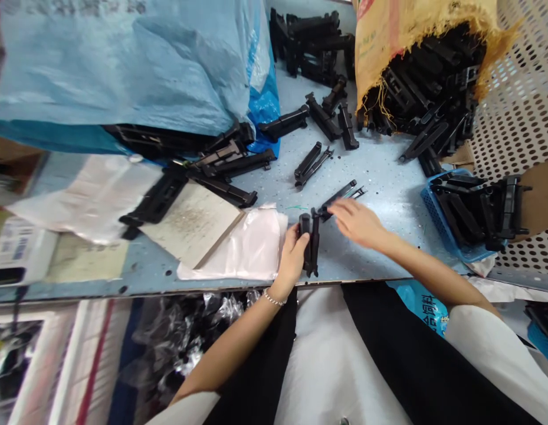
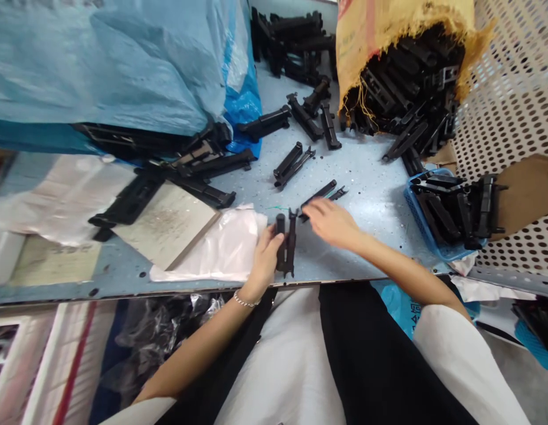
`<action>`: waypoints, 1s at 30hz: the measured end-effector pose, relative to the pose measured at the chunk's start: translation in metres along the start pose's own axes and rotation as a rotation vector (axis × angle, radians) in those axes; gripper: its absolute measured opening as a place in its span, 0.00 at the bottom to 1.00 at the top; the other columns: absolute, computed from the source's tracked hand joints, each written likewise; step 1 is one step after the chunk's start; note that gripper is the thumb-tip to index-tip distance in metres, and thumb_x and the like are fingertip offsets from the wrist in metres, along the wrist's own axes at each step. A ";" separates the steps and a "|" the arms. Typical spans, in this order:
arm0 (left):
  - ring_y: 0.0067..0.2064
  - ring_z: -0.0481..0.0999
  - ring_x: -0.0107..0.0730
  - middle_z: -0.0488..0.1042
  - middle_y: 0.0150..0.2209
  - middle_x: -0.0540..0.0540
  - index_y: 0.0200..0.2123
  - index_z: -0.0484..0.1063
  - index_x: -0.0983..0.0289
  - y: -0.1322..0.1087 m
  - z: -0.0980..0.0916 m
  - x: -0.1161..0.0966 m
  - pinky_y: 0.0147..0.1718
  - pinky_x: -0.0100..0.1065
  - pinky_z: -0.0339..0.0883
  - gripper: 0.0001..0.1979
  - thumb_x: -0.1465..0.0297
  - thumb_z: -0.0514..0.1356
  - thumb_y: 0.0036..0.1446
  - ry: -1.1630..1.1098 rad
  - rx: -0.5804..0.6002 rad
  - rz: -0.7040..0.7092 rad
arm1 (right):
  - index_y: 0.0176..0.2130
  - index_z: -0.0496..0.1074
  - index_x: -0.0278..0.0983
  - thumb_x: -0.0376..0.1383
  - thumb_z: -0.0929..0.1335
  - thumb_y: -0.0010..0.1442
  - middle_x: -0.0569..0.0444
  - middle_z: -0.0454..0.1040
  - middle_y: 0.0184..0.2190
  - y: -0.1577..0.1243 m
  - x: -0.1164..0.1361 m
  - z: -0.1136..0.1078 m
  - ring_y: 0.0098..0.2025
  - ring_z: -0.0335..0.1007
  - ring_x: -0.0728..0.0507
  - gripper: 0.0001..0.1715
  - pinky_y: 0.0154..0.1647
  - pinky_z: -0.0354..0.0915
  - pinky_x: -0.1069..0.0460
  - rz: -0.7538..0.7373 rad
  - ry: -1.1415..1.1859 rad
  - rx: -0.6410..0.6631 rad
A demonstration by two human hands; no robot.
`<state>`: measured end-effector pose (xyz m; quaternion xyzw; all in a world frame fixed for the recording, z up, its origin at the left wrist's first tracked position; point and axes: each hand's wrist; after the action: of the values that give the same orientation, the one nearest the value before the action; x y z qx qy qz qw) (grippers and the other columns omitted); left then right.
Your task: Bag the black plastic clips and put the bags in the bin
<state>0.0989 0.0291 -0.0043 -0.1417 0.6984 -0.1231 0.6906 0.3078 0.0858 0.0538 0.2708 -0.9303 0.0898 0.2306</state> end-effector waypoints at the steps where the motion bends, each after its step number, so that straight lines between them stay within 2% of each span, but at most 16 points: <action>1: 0.62 0.69 0.47 0.72 0.58 0.62 0.60 0.66 0.61 0.004 -0.002 0.008 0.65 0.52 0.59 0.24 0.60 0.56 0.64 0.161 -0.025 0.081 | 0.56 0.71 0.37 0.34 0.63 0.69 0.40 0.71 0.58 0.009 -0.019 -0.001 0.64 0.62 0.31 0.18 0.64 0.58 0.32 -0.006 -0.087 -0.049; 3: 0.67 0.63 0.51 0.67 0.63 0.66 0.61 0.66 0.63 0.009 -0.005 0.018 0.69 0.57 0.49 0.24 0.62 0.56 0.64 0.415 -0.046 0.217 | 0.60 0.68 0.38 0.35 0.67 0.66 0.40 0.69 0.60 0.020 -0.054 0.000 0.67 0.57 0.29 0.24 0.67 0.50 0.28 -0.009 -0.197 -0.067; 4: 0.68 0.60 0.52 0.64 0.64 0.68 0.62 0.65 0.64 0.010 -0.006 0.020 0.69 0.59 0.45 0.25 0.62 0.55 0.65 0.501 -0.046 0.269 | 0.60 0.68 0.36 0.37 0.68 0.65 0.38 0.70 0.59 0.023 -0.068 0.001 0.65 0.58 0.28 0.25 0.66 0.51 0.27 0.017 -0.225 -0.071; 7: 0.71 0.56 0.54 0.60 0.67 0.70 0.65 0.63 0.65 0.012 -0.003 0.017 0.70 0.61 0.40 0.27 0.62 0.54 0.66 0.601 -0.039 0.378 | 0.55 0.71 0.32 0.45 0.68 0.67 0.36 0.73 0.49 0.018 -0.083 0.008 0.56 0.64 0.28 0.24 0.58 0.61 0.31 0.187 -0.189 -0.159; 9: 0.72 0.54 0.53 0.58 0.69 0.69 0.68 0.58 0.63 0.014 0.006 0.007 0.70 0.60 0.38 0.30 0.58 0.55 0.67 0.539 -0.011 0.418 | 0.50 0.72 0.34 0.46 0.62 0.71 0.40 0.74 0.43 0.009 -0.073 0.015 0.50 0.67 0.32 0.20 0.53 0.65 0.36 0.262 -0.059 -0.260; 10: 0.73 0.52 0.52 0.55 0.71 0.68 0.70 0.54 0.61 0.015 0.012 0.002 0.71 0.58 0.38 0.33 0.56 0.55 0.67 0.476 0.013 0.427 | 0.49 0.73 0.36 0.45 0.60 0.72 0.43 0.73 0.42 0.005 -0.063 0.020 0.48 0.67 0.35 0.20 0.52 0.66 0.38 0.252 0.020 -0.302; 13: 0.74 0.48 0.49 0.49 0.74 0.67 0.74 0.40 0.59 0.025 0.036 -0.013 0.71 0.54 0.40 0.41 0.52 0.55 0.66 0.259 0.105 0.427 | 0.52 0.71 0.38 0.41 0.58 0.73 0.45 0.72 0.44 -0.005 -0.030 0.040 0.50 0.68 0.38 0.17 0.54 0.66 0.40 0.131 0.214 -0.363; 15: 0.74 0.51 0.47 0.50 0.73 0.67 0.74 0.37 0.60 0.034 0.047 -0.018 0.71 0.52 0.41 0.41 0.53 0.54 0.68 0.160 0.147 0.412 | 0.54 0.69 0.38 0.39 0.61 0.71 0.43 0.70 0.48 -0.006 -0.017 0.054 0.53 0.67 0.38 0.15 0.56 0.66 0.38 0.120 0.261 -0.373; 17: 0.72 0.56 0.45 0.54 0.72 0.67 0.74 0.39 0.59 0.042 0.050 -0.018 0.71 0.51 0.45 0.38 0.55 0.52 0.69 0.107 0.147 0.384 | 0.54 0.67 0.37 0.37 0.65 0.66 0.41 0.70 0.49 -0.006 -0.019 0.064 0.54 0.66 0.37 0.16 0.57 0.65 0.36 0.210 0.281 -0.376; 19: 0.71 0.59 0.45 0.55 0.71 0.66 0.72 0.45 0.59 0.046 0.045 -0.015 0.70 0.51 0.48 0.34 0.57 0.53 0.69 0.109 0.119 0.365 | 0.54 0.65 0.37 0.35 0.66 0.62 0.43 0.71 0.48 -0.006 -0.032 0.067 0.50 0.69 0.38 0.20 0.56 0.67 0.37 0.343 0.350 -0.360; 22: 0.71 0.57 0.46 0.59 0.70 0.65 0.68 0.56 0.61 0.045 0.038 -0.008 0.70 0.51 0.48 0.30 0.60 0.56 0.66 0.202 0.078 0.373 | 0.54 0.62 0.38 0.30 0.61 0.59 0.50 0.74 0.43 -0.005 -0.055 0.064 0.39 0.72 0.44 0.23 0.45 0.72 0.44 0.528 0.567 -0.323; 24: 0.71 0.57 0.46 0.61 0.68 0.64 0.66 0.61 0.61 0.040 0.039 -0.004 0.71 0.52 0.46 0.27 0.63 0.56 0.65 0.254 0.073 0.366 | 0.54 0.61 0.39 0.31 0.60 0.59 0.51 0.74 0.44 -0.005 -0.063 0.058 0.34 0.72 0.47 0.23 0.38 0.73 0.48 0.611 0.658 -0.323; 27: 0.72 0.56 0.46 0.62 0.68 0.63 0.65 0.63 0.60 0.035 0.049 -0.004 0.71 0.53 0.44 0.27 0.67 0.58 0.63 0.265 0.112 0.332 | 0.54 0.62 0.39 0.39 0.60 0.65 0.50 0.76 0.41 -0.003 -0.060 0.047 0.33 0.74 0.45 0.18 0.35 0.71 0.49 0.666 0.553 -0.328; 30: 0.72 0.57 0.48 0.63 0.68 0.65 0.64 0.64 0.63 0.039 0.057 -0.008 0.71 0.53 0.45 0.29 0.67 0.61 0.60 0.226 0.178 0.224 | 0.52 0.65 0.38 0.51 0.63 0.66 0.49 0.77 0.35 -0.001 -0.049 0.037 0.36 0.75 0.40 0.24 0.39 0.69 0.46 0.709 0.321 -0.228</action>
<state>0.1546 0.0696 -0.0118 0.0132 0.7695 -0.1220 0.6268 0.3313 0.0968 -0.0022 -0.1115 -0.9222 0.1011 0.3562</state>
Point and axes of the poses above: each hand's wrist, its own y-axis towards the middle knuckle, its own z-axis out of the palm, x = y × z
